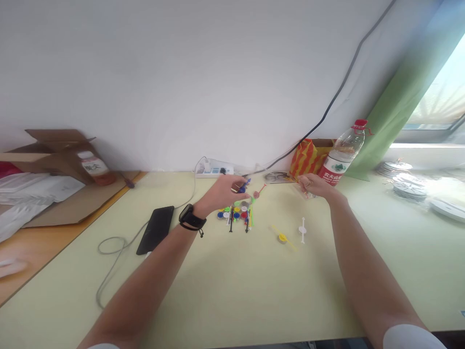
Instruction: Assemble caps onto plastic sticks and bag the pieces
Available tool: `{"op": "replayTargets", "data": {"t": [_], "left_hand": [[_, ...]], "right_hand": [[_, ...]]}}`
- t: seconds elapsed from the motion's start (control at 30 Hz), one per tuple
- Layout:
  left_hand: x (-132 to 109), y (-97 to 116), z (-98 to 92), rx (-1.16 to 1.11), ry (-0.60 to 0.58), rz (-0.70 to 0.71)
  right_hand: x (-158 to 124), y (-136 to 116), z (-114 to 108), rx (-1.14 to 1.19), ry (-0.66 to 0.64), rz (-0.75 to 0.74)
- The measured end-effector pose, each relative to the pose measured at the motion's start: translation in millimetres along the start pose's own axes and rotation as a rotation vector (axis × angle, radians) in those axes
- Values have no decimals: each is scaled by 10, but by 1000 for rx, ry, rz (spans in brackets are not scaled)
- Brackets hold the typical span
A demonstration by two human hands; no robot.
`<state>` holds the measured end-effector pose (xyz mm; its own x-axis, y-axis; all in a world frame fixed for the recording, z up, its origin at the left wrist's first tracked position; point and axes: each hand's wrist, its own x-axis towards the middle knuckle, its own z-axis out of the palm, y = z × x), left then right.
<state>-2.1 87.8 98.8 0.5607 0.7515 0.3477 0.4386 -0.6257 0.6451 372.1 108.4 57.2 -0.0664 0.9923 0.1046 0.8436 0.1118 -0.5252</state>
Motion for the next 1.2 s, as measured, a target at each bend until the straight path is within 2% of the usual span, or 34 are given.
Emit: {"op": "replayTargets", "data": {"t": [0.1,0.27,0.33,0.43,0.5,0.57,0.63,0.8,0.9,1.0,1.2], "left_hand": [[-5,9,-6,-11,-10,-8],[-12,29,-2,-10,-13,-20],[-12,28,1,-14,-12,-21],[-11,22,-2,-11,-13,-20],[-10,22,-10,-5,-16,-18],[-10,26,-19,-3,-20,-15],[-9,32,-25,-2,-22,-11],[-13,44,-18,-21,-19,-20],[-17,46,-8,-41,-29,-28],[-16,44,1,-62,-48,-29],[4,21,17,-112,-76,-32]], "right_hand": [[-61,10,-22,33,-206,84],[-167,-84,-11,137,-790,350],[-175,-129,25,185,-879,353],[-178,-190,37,243,-914,277],[-188,-227,-19,290,-875,187],[-208,-267,-125,357,-768,88],[-236,-319,-253,434,-592,1],[-351,-578,-504,619,-54,-162],[-442,-817,-559,643,174,-228],[-505,-1040,-544,599,219,-262],[-453,-1289,-353,509,88,-344]]}}
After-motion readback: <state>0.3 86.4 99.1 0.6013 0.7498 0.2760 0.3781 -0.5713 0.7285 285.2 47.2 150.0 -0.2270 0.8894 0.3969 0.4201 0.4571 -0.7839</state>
